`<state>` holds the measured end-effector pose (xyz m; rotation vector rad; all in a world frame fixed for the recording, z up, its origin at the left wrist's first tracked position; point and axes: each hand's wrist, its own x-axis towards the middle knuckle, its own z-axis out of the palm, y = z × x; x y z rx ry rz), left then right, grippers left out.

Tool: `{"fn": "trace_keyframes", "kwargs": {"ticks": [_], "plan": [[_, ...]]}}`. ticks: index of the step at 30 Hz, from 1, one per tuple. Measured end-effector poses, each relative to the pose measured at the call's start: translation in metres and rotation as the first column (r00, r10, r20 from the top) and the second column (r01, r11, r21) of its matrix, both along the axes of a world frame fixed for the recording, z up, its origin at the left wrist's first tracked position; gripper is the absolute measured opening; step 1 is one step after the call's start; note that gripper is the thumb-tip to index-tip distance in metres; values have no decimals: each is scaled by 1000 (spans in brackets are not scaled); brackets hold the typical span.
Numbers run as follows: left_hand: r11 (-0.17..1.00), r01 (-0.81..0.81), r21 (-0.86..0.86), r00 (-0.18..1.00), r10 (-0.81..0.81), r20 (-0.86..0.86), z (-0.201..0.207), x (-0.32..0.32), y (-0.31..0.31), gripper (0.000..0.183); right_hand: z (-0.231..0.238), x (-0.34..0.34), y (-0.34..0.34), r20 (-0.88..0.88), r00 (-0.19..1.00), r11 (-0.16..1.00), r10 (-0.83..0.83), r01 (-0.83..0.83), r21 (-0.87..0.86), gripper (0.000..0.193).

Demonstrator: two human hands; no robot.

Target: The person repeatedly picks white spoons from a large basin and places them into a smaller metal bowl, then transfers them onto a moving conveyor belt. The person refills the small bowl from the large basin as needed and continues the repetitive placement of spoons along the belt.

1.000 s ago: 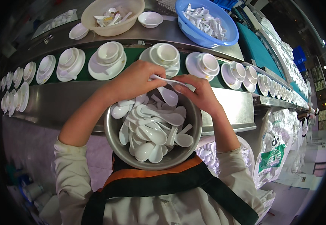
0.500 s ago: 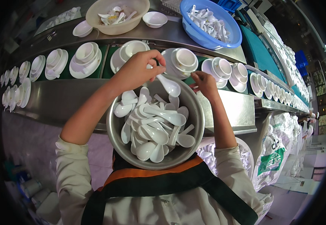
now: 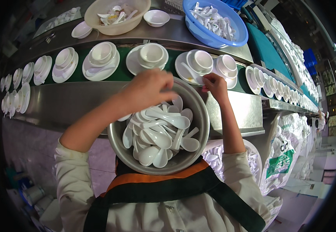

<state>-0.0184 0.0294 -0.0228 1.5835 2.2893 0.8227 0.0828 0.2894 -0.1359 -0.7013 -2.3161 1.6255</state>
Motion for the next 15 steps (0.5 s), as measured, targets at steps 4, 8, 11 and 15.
{"fn": "trace_keyframes", "kwargs": {"ticks": [4,8,11,15], "plan": [[897,280,-341,958,-284,40,-15,14,-9,22,1,-2,-8,5,1000,1000,10,-10,-21,18],[937,232,-262,973,-221,71,-10,0,-6,20,43,4,-26,-90,986,990,144,-143,11,25],[979,146,-140,987,-134,87,1,-1,-2,20,78,21,-47,-207,915,938,346,-333,92,28],[986,107,-126,981,-84,175,-1,-6,7,22,98,27,-60,-52,870,818,490,-438,373,20]]}}
